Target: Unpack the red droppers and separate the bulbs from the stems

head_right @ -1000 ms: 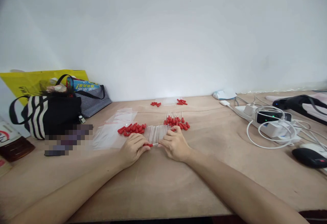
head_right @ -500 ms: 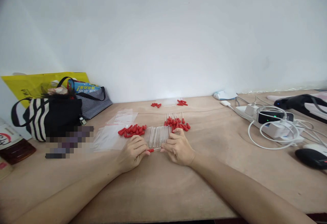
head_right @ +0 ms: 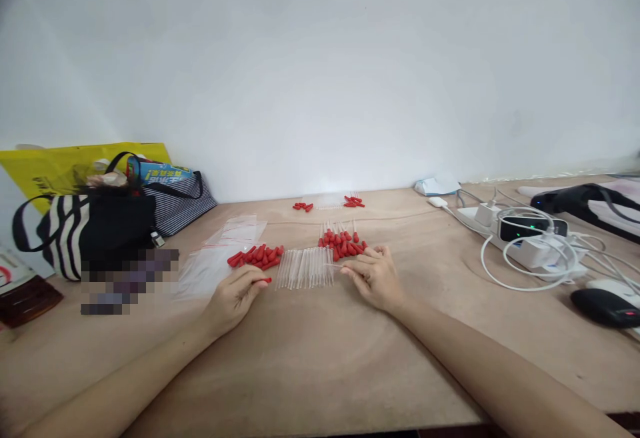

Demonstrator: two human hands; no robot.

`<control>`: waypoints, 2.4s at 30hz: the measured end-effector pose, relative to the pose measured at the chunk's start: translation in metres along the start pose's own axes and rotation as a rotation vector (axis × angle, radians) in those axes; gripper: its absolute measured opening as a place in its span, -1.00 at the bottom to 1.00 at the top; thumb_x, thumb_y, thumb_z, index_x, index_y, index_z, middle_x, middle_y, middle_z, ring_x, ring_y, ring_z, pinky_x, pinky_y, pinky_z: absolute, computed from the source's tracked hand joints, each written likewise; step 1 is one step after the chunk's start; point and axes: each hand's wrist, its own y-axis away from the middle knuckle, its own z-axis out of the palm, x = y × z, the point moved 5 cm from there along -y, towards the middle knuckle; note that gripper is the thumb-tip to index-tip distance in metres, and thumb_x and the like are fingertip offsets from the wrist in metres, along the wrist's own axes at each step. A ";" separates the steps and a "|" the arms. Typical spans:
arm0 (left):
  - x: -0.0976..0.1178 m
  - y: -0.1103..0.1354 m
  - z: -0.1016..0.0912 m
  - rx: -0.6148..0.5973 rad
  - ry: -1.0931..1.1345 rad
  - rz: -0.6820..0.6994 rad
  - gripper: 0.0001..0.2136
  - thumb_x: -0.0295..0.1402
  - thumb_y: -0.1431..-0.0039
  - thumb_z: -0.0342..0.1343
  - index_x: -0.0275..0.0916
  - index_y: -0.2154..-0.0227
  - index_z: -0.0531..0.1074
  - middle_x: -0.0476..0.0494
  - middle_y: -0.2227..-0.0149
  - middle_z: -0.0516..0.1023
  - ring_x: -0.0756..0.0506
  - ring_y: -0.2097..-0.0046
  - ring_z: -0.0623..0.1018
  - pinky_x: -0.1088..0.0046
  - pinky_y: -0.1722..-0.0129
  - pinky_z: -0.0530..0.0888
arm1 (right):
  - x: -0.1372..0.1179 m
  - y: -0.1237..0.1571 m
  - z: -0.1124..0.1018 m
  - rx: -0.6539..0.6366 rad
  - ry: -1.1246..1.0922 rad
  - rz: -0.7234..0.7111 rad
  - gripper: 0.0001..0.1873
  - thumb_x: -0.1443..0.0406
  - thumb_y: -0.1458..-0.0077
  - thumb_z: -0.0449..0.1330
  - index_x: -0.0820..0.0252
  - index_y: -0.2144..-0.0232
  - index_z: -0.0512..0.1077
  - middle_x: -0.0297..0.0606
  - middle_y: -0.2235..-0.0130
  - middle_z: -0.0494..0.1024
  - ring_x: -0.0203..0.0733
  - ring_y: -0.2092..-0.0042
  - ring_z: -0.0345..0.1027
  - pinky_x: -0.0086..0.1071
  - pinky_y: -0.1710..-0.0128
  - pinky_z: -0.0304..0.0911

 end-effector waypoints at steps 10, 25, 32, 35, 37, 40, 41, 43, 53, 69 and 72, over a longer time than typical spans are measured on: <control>-0.101 0.010 -0.033 0.282 -0.111 -0.665 -0.72 -0.30 0.11 -0.02 -0.30 0.34 0.44 -0.13 0.37 0.43 -0.01 0.45 0.43 0.45 0.39 0.43 | 0.015 -0.008 0.017 0.128 0.022 0.214 -0.77 0.32 -0.04 0.00 0.15 0.34 0.46 -0.32 0.48 0.50 -0.32 0.42 0.29 -0.36 0.27 -0.07; -0.119 0.022 -0.018 0.028 -0.174 -0.768 -0.70 -0.12 0.05 -0.04 -0.20 0.40 0.45 -0.06 0.39 0.52 -0.08 0.34 0.45 0.48 0.44 0.33 | -0.001 -0.024 0.034 -0.163 0.164 0.101 -0.70 0.12 -0.02 0.02 0.14 0.35 0.46 -0.27 0.41 0.50 -0.23 0.31 0.23 -0.27 0.24 -0.17; -0.104 0.016 -0.018 0.045 -0.226 -0.605 -0.73 -0.19 0.03 -0.06 -0.24 0.39 0.44 -0.10 0.36 0.52 -0.10 0.30 0.44 0.40 0.28 0.35 | -0.003 -0.022 0.033 -0.267 0.209 0.067 -0.52 -0.06 0.05 0.01 0.12 0.26 0.44 -0.23 0.37 0.47 -0.19 0.28 0.19 -0.28 0.27 -0.16; -0.098 0.014 -0.019 0.058 -0.235 -0.537 -0.75 -0.22 0.01 -0.06 -0.23 0.40 0.44 -0.12 0.35 0.51 -0.12 0.26 0.44 0.35 0.22 0.34 | -0.004 -0.021 0.033 -0.265 0.202 0.056 -0.51 -0.06 0.05 0.00 0.13 0.26 0.44 -0.21 0.38 0.47 -0.17 0.29 0.19 -0.28 0.27 -0.15; -0.092 0.012 -0.021 0.084 -0.245 -0.483 -0.77 -0.24 0.00 -0.05 -0.24 0.42 0.44 -0.12 0.36 0.51 -0.12 0.26 0.44 0.33 0.21 0.33 | -0.005 -0.021 0.032 -0.247 0.184 0.059 -0.53 -0.05 0.04 0.01 0.13 0.26 0.44 -0.21 0.38 0.47 -0.18 0.29 0.20 -0.28 0.28 -0.14; -0.077 0.008 -0.023 0.139 -0.264 -0.350 -0.81 -0.29 -0.03 -0.05 -0.23 0.44 0.43 -0.11 0.41 0.50 -0.11 0.29 0.43 0.33 0.21 0.32 | 0.002 -0.023 0.027 -0.179 0.159 0.109 -0.64 0.05 -0.02 0.01 0.12 0.29 0.44 -0.23 0.36 0.48 -0.20 0.28 0.20 -0.30 0.28 -0.14; -0.070 0.006 -0.023 0.152 -0.269 -0.299 -0.82 -0.31 -0.04 -0.05 -0.22 0.44 0.43 -0.10 0.42 0.49 -0.10 0.30 0.43 0.34 0.22 0.32 | 0.008 -0.024 0.024 -0.139 0.162 0.151 -0.68 0.09 -0.04 0.00 0.12 0.32 0.44 -0.23 0.37 0.48 -0.20 0.28 0.21 -0.31 0.29 -0.15; -0.055 0.004 -0.020 0.155 -0.263 -0.205 -0.85 -0.36 -0.05 -0.04 -0.22 0.43 0.43 -0.09 0.44 0.47 -0.08 0.32 0.41 0.35 0.24 0.32 | 0.022 -0.024 0.017 -0.049 0.189 0.268 -0.72 0.14 -0.05 -0.01 0.13 0.39 0.43 -0.25 0.40 0.47 -0.20 0.29 0.22 -0.32 0.30 -0.15; -0.001 -0.012 0.023 -0.008 -0.105 0.104 -0.89 -0.47 -0.05 -0.01 -0.22 0.41 0.41 -0.08 0.43 0.44 -0.05 0.30 0.36 0.37 0.25 0.31 | 0.042 -0.023 0.023 -0.071 0.310 0.482 -0.66 0.00 0.12 0.04 0.15 0.55 0.34 -0.30 0.47 0.42 -0.17 0.34 0.22 -0.32 0.33 -0.15; 0.006 -0.025 0.038 -0.044 -0.036 0.101 -0.87 -0.47 -0.07 -0.04 -0.22 0.44 0.41 -0.09 0.43 0.43 -0.04 0.32 0.36 0.37 0.27 0.31 | 0.056 -0.035 0.022 -0.056 0.342 0.565 -0.65 0.05 0.03 -0.01 0.14 0.51 0.43 -0.20 0.40 0.47 -0.10 0.29 0.27 -0.23 0.26 -0.07; 0.005 -0.025 0.039 -0.046 -0.030 0.097 -0.88 -0.47 -0.07 -0.03 -0.23 0.43 0.41 -0.08 0.43 0.43 -0.05 0.32 0.36 0.37 0.27 0.31 | 0.073 -0.041 0.024 -0.142 0.319 0.723 -0.63 0.05 0.03 -0.01 0.13 0.51 0.46 -0.15 0.40 0.49 -0.04 0.28 0.30 -0.18 0.26 -0.02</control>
